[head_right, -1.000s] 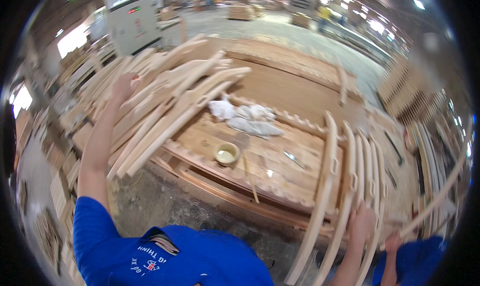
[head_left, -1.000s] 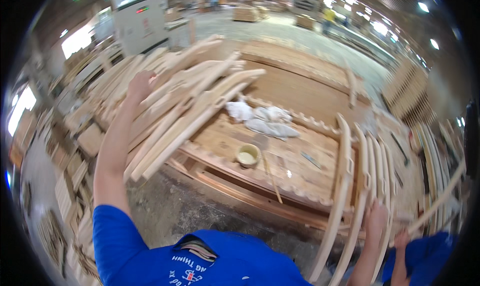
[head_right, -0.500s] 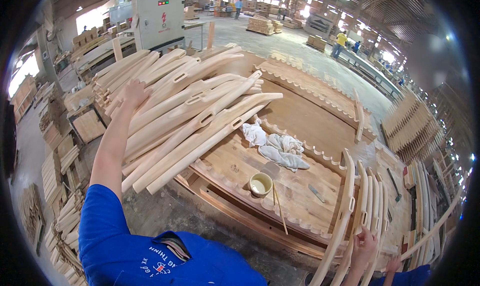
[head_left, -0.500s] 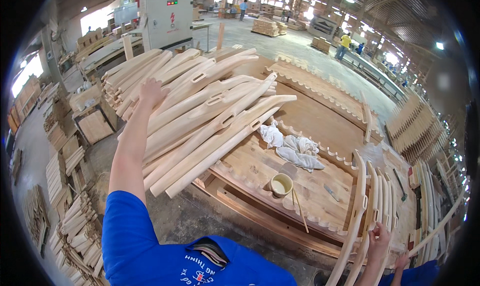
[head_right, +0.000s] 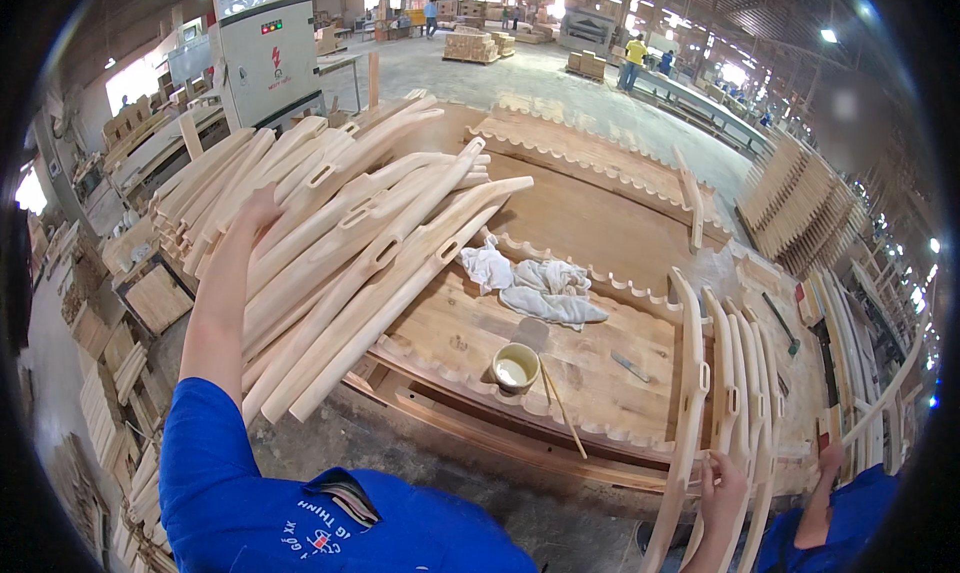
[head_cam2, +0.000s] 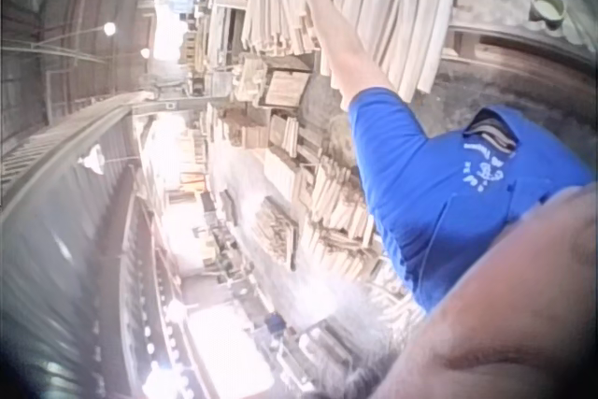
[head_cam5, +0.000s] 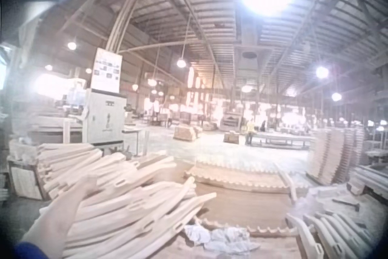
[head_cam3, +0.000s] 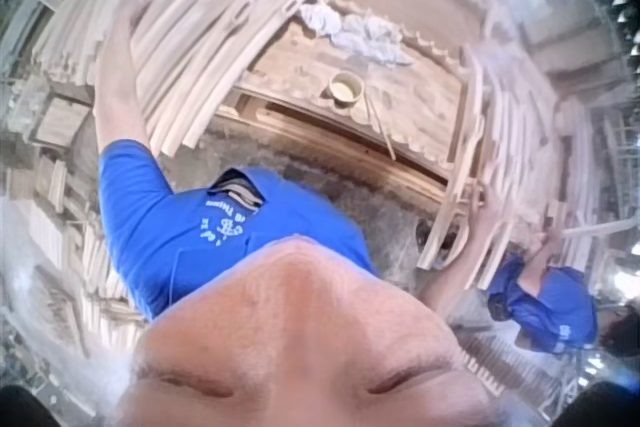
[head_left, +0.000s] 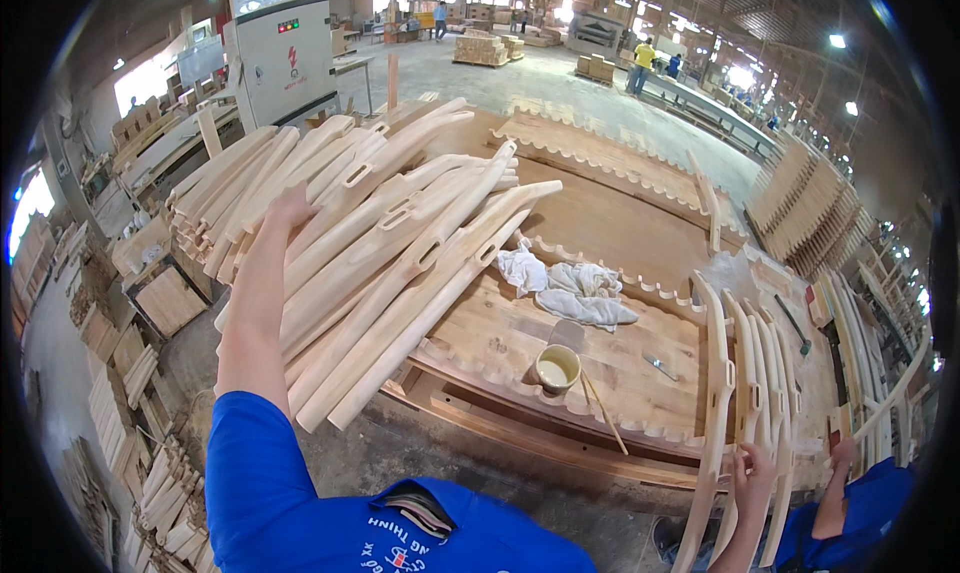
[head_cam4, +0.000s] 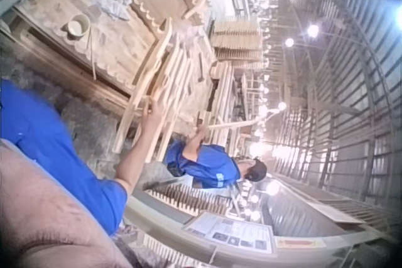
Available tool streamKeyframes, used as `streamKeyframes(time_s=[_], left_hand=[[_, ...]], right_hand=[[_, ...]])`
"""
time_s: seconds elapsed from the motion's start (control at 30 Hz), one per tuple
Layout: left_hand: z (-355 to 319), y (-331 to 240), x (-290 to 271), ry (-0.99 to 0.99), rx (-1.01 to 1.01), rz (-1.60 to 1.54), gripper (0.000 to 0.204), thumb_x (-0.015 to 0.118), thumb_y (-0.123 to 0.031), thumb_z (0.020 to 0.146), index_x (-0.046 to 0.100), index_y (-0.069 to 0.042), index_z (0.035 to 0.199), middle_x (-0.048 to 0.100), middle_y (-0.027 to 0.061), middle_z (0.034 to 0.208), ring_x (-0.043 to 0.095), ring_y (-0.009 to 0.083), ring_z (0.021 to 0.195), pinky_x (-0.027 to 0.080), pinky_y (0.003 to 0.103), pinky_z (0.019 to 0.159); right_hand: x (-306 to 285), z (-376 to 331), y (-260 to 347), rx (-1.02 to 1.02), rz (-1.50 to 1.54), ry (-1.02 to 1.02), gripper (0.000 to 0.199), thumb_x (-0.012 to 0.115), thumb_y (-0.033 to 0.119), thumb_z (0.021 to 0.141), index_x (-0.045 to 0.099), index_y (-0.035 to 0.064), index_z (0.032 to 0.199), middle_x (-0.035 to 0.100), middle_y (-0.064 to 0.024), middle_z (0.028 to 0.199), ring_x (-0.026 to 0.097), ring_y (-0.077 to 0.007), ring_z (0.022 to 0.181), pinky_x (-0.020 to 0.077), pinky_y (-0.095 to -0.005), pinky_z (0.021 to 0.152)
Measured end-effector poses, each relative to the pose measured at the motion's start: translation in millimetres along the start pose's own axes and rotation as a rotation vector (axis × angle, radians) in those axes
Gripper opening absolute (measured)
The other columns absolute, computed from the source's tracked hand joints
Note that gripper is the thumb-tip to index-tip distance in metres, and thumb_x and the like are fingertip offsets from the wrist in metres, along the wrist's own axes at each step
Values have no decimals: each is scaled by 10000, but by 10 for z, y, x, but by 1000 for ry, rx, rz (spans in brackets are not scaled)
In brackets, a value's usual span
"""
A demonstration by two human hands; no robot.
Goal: The person applies glue to the ends of wooden chair legs using a small brush and container. They repeatedly dip the brush into the container, apply glue to the leg ends, and place the legs on a workbench. The person also moves the container and brush to a nearby table.
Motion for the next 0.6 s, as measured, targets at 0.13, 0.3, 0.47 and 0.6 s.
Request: streamKeyframes(time_s=[0.13, 0.3, 0.47, 0.6], left_hand=[[-82, -207, -173, -80, -35, 100, 628, 675, -424, 784, 465, -110, 1287, 626, 173, 1112, 575, 312, 1089, 479, 422, 885], [-321, -100, -947, -561, 240, 273, 631, 643, -393, 816, 417, -158, 1356, 641, 132, 991, 603, 309, 997, 484, 414, 859], [-556, -821, -1132, -330, 601, -129, 503, 647, -316, 821, 524, -132, 1273, 645, 137, 1020, 610, 308, 962, 481, 383, 822], [-1322, -1939, -1145, -183, 1032, -164, 501, 678, -331, 795, 557, -131, 1238, 653, 110, 1044, 620, 297, 934, 481, 372, 789]], right_hand=[[-239, -65, 79, -70, -153, -69, 187, 627, 69, 824, 623, 43, 1009, 588, -116, 777, 567, -245, 787, 432, -368, 738], [-387, 214, 1171, -524, -192, -194, 216, 634, 35, 784, 617, 30, 999, 590, -123, 830, 555, -290, 821, 438, -391, 745], [-309, 266, 2441, -911, -293, -352, 479, 695, 9, 632, 627, 100, 1097, 576, -86, 1119, 521, -293, 1071, 438, -394, 908], [-139, 258, 3122, -1082, -342, -427, 536, 695, 118, 699, 576, 167, 1219, 555, -62, 1194, 498, -270, 1133, 425, -389, 938]])
Point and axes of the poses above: each hand's wrist, its own z-axis towards the middle knuckle, its own x-axis out of the palm, y = z × x, the point moved 8 cm from there along z, towards the middle knuckle
